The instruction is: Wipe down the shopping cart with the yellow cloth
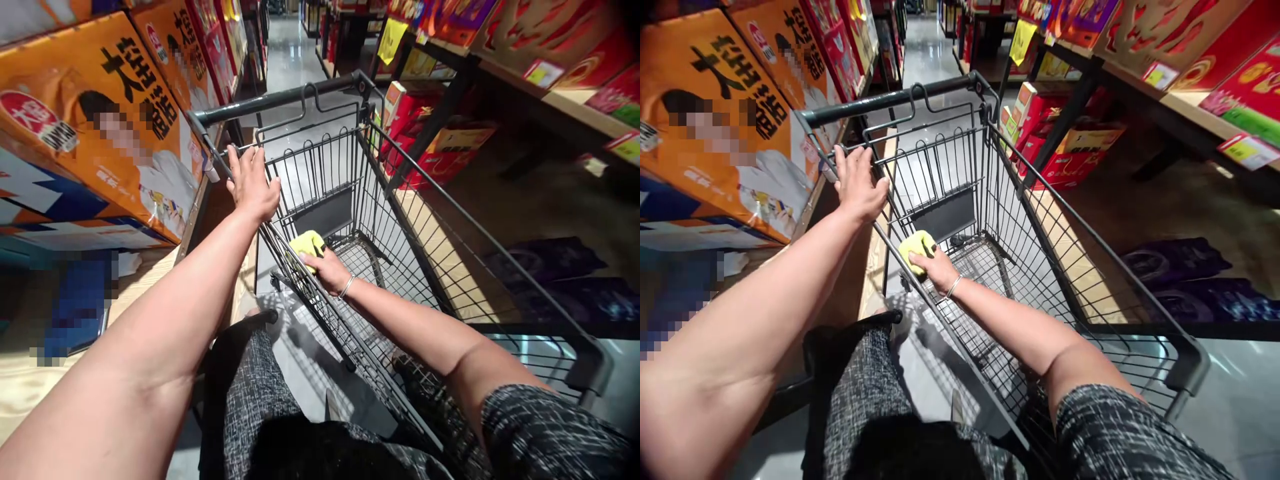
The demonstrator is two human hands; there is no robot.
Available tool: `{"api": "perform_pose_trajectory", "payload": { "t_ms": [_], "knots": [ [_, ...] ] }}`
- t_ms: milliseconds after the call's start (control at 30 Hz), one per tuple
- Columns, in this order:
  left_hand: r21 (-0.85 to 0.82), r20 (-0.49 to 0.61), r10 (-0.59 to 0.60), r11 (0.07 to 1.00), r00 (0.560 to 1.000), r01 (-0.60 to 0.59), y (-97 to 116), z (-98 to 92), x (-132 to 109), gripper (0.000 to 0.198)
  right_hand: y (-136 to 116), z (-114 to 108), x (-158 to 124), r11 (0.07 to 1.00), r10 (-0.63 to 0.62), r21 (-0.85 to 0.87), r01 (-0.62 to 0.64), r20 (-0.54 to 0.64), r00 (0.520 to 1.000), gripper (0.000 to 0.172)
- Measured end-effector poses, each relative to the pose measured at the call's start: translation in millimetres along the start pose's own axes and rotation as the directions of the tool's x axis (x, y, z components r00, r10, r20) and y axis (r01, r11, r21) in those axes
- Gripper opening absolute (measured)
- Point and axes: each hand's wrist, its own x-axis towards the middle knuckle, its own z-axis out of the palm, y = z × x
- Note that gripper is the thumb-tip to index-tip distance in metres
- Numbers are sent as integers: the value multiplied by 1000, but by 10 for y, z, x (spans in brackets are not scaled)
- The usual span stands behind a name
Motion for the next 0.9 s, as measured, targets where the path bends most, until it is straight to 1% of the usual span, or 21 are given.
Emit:
{"api": "perform_pose_trajectory", "payload": {
  "t_ms": [33,100,133,167,233,300,333,367,400,433,467,500,533,567,600,633,700,733,833,867,900],
  "knots": [
    [-28,-13,17,999,1000,-17,-32,25,33,91,-200,61,-47,996,-58,62,57,14,998,51],
    [-107,-51,74,991,996,-79,-123,95,139,89,-488,157,-124,985,-145,101,142,29,989,53],
    [-157,-76,113,980,991,-124,-177,136,209,86,-555,182,-143,981,-175,93,171,30,984,54],
    [-198,-97,147,966,984,-164,-232,177,287,84,-565,186,-146,978,-199,70,197,29,980,55],
    [-226,-114,196,949,974,-218,-331,251,447,77,-414,123,-104,968,-250,-19,251,32,968,59],
    [-240,-134,224,938,965,-251,-392,308,592,68,-91,-36,-34,936,-302,-167,308,64,951,62],
    [-252,-147,233,931,961,-264,-404,331,654,64,106,-146,-5,903,-320,-270,334,95,943,62],
    [-266,-158,238,924,958,-274,-404,353,707,59,309,-272,12,848,-317,-398,350,147,937,59],
    [-279,-166,241,919,956,-280,-395,375,754,57,506,-407,15,755,-287,-548,359,216,933,55],
    [-287,-172,241,915,955,-283,-378,399,794,57,685,-547,4,622,-213,-692,366,300,930,51],
    [-291,-177,237,915,955,-281,-356,428,831,61,837,-686,-17,464,-107,-800,380,376,921,49],
    [-293,-186,232,914,955,-279,-332,460,865,67,957,-821,-41,322,-6,-861,393,414,910,49],
    [-296,-199,227,914,953,-279,-309,495,898,72,1039,-952,-61,208,80,-891,403,426,901,52],
    [-300,-216,221,912,951,-280,-288,531,930,76,1083,-1079,-72,131,135,-906,403,419,898,54],
    [-303,-232,216,910,948,-282,-270,565,961,78,1088,-1207,-70,85,162,-916,393,402,901,55],
    [-303,-242,214,910,946,-283,-258,596,990,80,1057,-1338,-54,54,176,-924,378,381,908,53],
    [-298,-252,216,910,943,-288,-245,638,1041,81,909,-1623,5,-43,218,-942,334,317,923,47],
    [-297,-252,223,908,942,-295,-243,648,1060,80,805,-1775,39,-106,242,-951,292,260,935,43],
    [-287,-222,268,901,938,-325,-235,640,1088,76,438,-2190,120,-327,270,-938,116,25,963,34],
    [-275,-200,280,904,939,-328,-225,628,1088,76,304,-2285,142,-383,261,-921,70,-35,965,31],
    [-259,-179,280,911,943,-320,-208,613,1084,77,161,-2347,167,-419,250,-907,43,-70,966,30]
  ]
}}
